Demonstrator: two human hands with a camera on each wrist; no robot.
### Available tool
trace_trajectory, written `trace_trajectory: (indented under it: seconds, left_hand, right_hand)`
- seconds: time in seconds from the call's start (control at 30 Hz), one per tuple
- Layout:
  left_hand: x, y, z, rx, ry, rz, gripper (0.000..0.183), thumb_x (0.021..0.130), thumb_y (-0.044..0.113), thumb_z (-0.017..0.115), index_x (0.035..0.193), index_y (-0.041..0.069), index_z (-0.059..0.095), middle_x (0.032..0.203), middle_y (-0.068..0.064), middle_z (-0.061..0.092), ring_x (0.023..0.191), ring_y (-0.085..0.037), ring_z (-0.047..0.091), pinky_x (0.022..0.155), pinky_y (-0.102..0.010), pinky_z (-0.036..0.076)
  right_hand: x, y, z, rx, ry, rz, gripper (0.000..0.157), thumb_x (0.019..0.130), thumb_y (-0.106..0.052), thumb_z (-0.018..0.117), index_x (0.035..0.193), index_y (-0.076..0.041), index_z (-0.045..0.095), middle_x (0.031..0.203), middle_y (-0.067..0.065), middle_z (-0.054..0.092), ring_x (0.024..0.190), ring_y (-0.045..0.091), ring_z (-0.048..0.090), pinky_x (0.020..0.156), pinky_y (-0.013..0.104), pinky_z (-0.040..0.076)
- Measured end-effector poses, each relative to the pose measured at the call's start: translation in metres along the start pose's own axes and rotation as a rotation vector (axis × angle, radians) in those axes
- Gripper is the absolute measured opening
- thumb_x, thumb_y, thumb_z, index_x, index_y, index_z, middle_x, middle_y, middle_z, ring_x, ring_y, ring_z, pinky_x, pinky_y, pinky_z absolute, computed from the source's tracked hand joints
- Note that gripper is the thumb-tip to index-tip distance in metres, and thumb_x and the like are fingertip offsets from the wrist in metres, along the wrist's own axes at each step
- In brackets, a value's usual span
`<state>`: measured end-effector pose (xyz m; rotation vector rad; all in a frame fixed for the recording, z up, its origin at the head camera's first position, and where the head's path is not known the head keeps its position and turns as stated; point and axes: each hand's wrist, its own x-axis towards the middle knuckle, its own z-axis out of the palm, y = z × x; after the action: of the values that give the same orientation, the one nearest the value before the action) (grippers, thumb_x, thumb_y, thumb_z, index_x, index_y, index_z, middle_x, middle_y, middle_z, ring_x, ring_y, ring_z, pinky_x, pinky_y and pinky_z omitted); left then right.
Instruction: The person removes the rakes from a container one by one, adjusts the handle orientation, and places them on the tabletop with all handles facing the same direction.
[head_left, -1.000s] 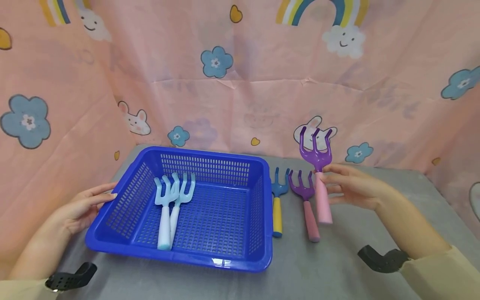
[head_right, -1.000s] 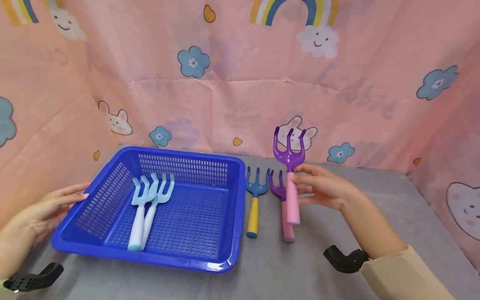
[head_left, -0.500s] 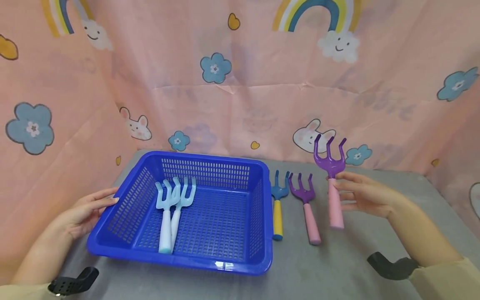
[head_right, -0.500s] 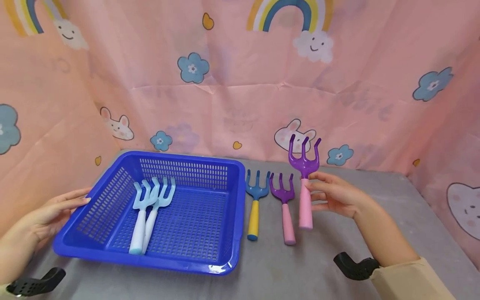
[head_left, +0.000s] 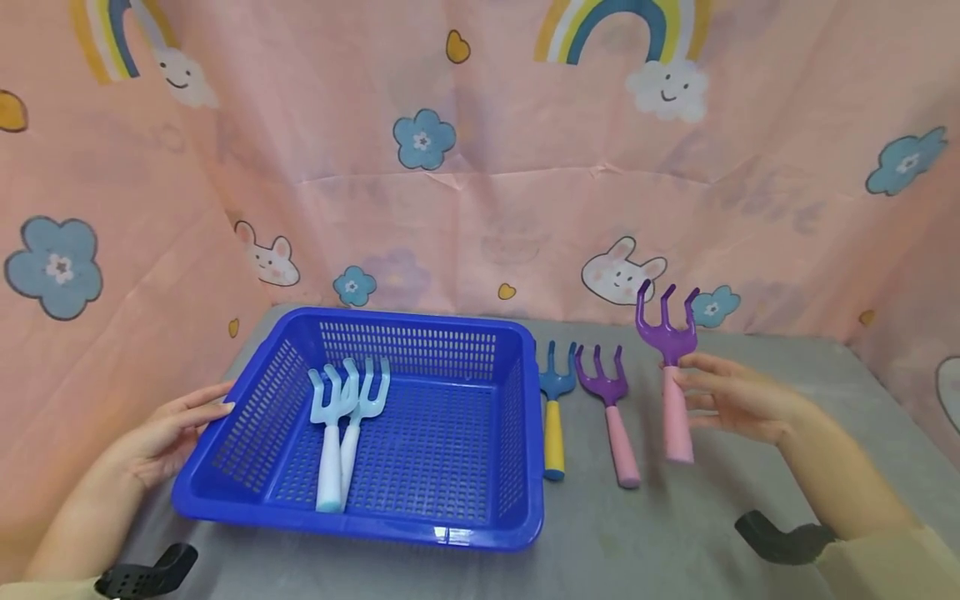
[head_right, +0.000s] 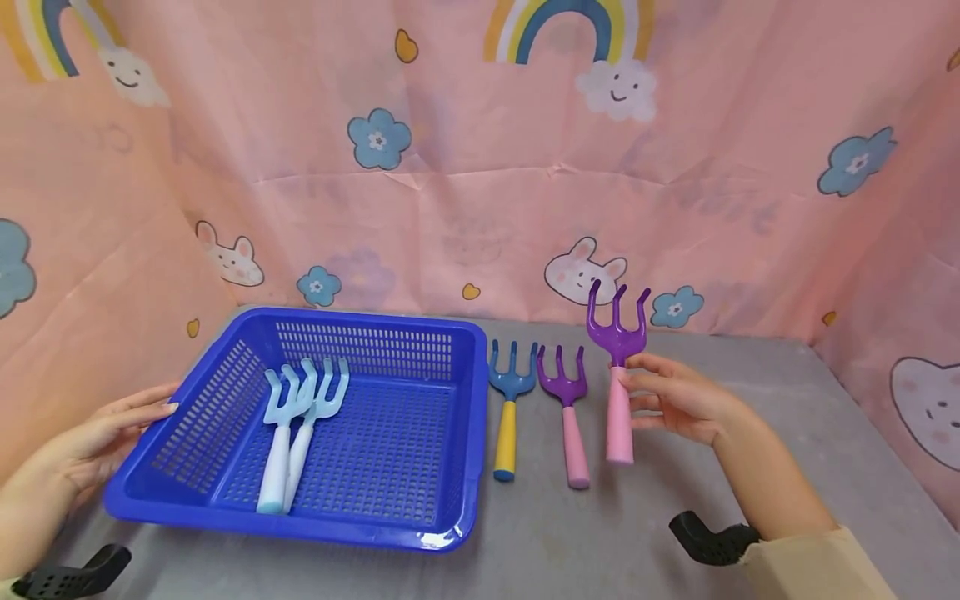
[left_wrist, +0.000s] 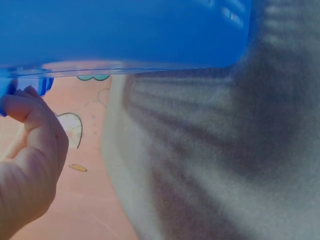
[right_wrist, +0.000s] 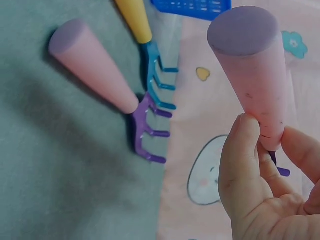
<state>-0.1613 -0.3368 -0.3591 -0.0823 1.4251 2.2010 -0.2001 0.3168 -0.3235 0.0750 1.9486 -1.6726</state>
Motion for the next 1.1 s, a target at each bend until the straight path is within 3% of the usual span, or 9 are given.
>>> trace_trajectory:
  seconds: [0.13,0.5,0.83,1.1]
  left_hand:
    - [0.001,0.0,0.0,-0.023,-0.012,-0.004,0.033,0.098,0.005,0.045,0.103,0.023,0.072,0.097,-0.004,0.069,0.087,-0.018,0.066,0.076,-0.035,0.055]
    - [0.002,0.0,0.001,-0.005,0.022,0.006,0.032,0.097,0.006,0.046,0.101,0.024,0.072,0.096,-0.003,0.069,0.086,-0.017,0.066,0.075,-0.034,0.056]
    - [-0.002,0.003,-0.001,-0.01,0.047,0.007,0.033,0.097,0.006,0.046,0.101,0.025,0.073,0.096,-0.003,0.069,0.085,-0.018,0.067,0.074,-0.035,0.056]
    - [-0.001,0.002,-0.001,-0.022,0.003,0.004,0.034,0.098,0.005,0.044,0.103,0.024,0.072,0.097,-0.003,0.069,0.087,-0.019,0.067,0.075,-0.035,0.056]
  right_hand:
    - [0.0,0.008,-0.006,0.003,-0.003,0.005,0.055,0.098,-0.028,0.047,0.136,-0.002,0.016,0.115,-0.001,0.046,0.101,0.018,0.052,0.088,0.04,0.05]
    - [0.002,0.016,-0.018,0.009,-0.033,-0.009,0.029,0.098,-0.024,0.047,0.122,-0.013,0.035,0.109,-0.003,0.051,0.098,0.019,0.052,0.086,0.04,0.05]
    - [0.011,0.032,-0.01,-0.019,0.003,0.04,0.042,0.097,-0.024,0.051,0.129,-0.005,0.031,0.11,0.003,0.045,0.1,0.022,0.047,0.086,0.042,0.05]
    - [0.017,0.048,-0.013,0.045,-0.023,0.07,0.018,0.097,-0.02,0.05,0.112,-0.015,0.044,0.107,0.001,0.048,0.098,0.02,0.05,0.086,0.043,0.05]
